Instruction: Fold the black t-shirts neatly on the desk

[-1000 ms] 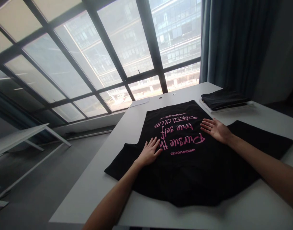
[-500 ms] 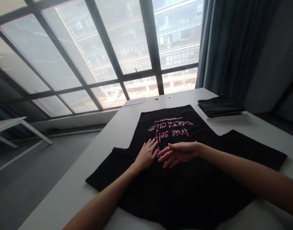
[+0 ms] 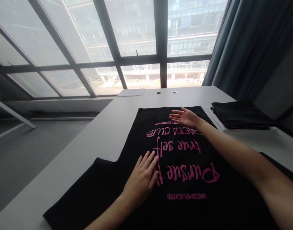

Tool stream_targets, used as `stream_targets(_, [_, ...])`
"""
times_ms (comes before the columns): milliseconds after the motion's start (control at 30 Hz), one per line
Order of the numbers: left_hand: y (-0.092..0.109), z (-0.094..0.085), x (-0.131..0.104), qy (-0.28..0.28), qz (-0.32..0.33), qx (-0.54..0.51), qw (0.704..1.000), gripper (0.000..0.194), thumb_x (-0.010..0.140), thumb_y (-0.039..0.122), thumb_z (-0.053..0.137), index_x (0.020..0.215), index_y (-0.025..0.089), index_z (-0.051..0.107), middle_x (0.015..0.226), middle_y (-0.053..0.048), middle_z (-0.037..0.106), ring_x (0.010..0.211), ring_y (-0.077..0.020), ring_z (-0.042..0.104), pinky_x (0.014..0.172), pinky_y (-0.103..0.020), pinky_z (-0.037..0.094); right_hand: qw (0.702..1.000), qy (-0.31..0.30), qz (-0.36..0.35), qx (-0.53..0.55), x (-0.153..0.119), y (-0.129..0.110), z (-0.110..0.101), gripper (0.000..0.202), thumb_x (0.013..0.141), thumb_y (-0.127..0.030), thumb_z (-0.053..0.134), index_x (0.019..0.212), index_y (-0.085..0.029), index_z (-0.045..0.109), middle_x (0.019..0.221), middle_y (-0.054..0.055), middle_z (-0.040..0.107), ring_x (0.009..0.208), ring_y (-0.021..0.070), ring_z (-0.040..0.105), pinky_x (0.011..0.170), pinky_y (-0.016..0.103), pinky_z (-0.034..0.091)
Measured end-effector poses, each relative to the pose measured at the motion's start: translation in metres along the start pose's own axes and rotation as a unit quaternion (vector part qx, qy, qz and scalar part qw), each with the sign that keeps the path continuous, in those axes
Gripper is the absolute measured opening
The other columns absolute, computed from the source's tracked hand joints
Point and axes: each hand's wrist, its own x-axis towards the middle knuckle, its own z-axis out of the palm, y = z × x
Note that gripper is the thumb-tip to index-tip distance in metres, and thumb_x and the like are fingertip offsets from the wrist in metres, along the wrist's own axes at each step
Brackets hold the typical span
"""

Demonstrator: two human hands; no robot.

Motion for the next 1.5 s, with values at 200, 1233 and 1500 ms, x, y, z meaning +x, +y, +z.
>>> stream_targets(200, [-0.002,0.000,-0.001,0.009,0.017,0.029,0.999,0.061,0.104,0.035,0.043,0.161,0.028,0.023,0.165,-0.004,0.027,0.153,-0.0281,0.024,0.121,-0.053,0.031,0.883,-0.321,0.327,-0.098,0.022,0.024,0.022,0.059,0.103,-0.054,0.037,0.142,-0.012,0.049,0.148,0.023,0.051,0.127,0.0365,0.059,0.105,0.057,0.047])
stream_targets(1233, [-0.006,-0.049,0.127,-0.061,-0.116,-0.515,0.847,0.036,0.095,0.039,0.058,0.125,0.020,0.067,0.131,-0.013,0.066,0.118,-0.0317,0.065,0.107,-0.049,0.048,0.995,0.077,-0.062,-0.017,-0.046,-0.027,-0.061,0.048,0.104,-0.050,0.033,0.133,-0.018,0.054,0.136,0.018,0.061,0.122,0.0278,0.064,0.099,0.049,0.056])
stream_targets(1500, [-0.114,-0.042,0.252,0.131,-0.336,-0.781,0.510,0.027,0.102,0.017,0.039,0.127,0.015,0.049,0.123,-0.019,0.064,0.101,-0.0208,0.072,0.085,-0.035,0.060,0.995,0.096,-0.030,0.030,-0.058,-0.002,-0.071,0.046,0.106,-0.042,0.032,0.141,-0.015,0.045,0.137,0.021,0.059,0.124,0.0277,0.063,0.099,0.051,0.058])
